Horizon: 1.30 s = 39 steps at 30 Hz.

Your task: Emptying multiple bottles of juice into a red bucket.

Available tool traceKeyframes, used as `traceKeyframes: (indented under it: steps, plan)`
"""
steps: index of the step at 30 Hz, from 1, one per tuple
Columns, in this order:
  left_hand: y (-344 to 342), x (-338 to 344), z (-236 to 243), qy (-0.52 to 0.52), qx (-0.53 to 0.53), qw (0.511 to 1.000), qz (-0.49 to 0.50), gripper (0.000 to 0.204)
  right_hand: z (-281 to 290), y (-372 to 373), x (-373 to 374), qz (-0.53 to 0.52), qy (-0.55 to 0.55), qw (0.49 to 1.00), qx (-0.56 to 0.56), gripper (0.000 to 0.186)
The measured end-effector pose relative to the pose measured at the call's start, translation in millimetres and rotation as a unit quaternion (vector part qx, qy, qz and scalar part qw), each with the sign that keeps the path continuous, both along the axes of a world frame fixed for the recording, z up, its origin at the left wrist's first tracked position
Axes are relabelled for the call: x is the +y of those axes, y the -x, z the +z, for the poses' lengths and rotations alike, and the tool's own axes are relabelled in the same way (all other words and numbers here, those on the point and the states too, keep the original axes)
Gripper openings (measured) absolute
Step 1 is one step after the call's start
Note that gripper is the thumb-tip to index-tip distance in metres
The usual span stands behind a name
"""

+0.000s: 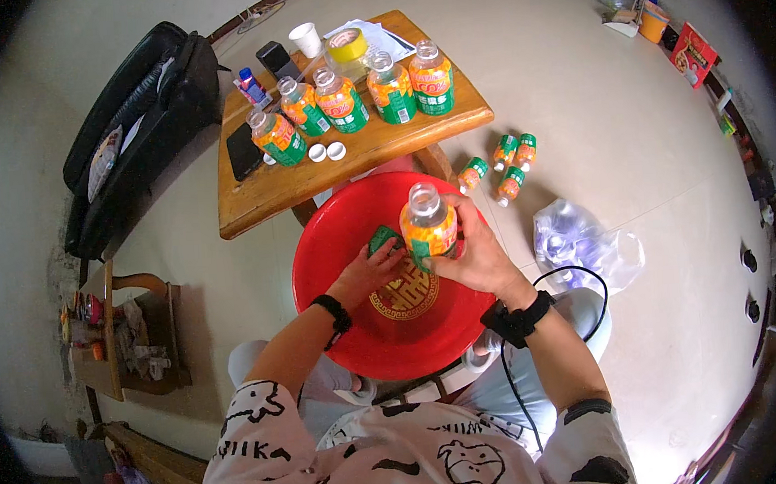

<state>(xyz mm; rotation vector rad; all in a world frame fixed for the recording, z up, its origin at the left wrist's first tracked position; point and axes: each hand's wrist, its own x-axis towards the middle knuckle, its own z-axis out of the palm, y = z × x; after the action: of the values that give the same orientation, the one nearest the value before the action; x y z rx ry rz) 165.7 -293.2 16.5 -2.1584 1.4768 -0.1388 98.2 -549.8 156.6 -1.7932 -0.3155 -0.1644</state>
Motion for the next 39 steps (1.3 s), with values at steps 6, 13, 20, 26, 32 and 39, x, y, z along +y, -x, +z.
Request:
traceKeyframes:
  steps: [6, 13, 20, 26, 32, 39]
  plan:
    - [-10, 3, 14, -0.001, 0.055, 0.998, 0.021, 0.034, 17, -2, 0, 0.007, 0.116, 0.991, 0.066, 0.08]
    - [-9, 21, 49, 0.464, 0.372, 0.767, 0.242, 0.02, 24, -15, 6, 0.019, 0.128, 0.992, -0.015, 0.082]
    - [17, 33, 30, 0.602, 0.51, 0.525, 0.32, 0.025, 16, -29, 13, 0.067, 0.205, 0.976, -0.008, 0.08]
    - [21, 30, 31, 0.555, 0.436, 0.641, 0.304, 0.029, -3, -32, 16, 0.043, 0.157, 0.986, 0.032, 0.078]
    - [25, 17, 30, 0.448, 0.403, 0.758, 0.249, 0.032, -7, -34, 24, 0.078, 0.246, 0.966, 0.028, 0.082]
    - [28, 8, 45, 0.487, 0.416, 0.71, 0.292, 0.036, -16, -34, 27, 0.059, 0.26, 0.963, 0.022, 0.082]
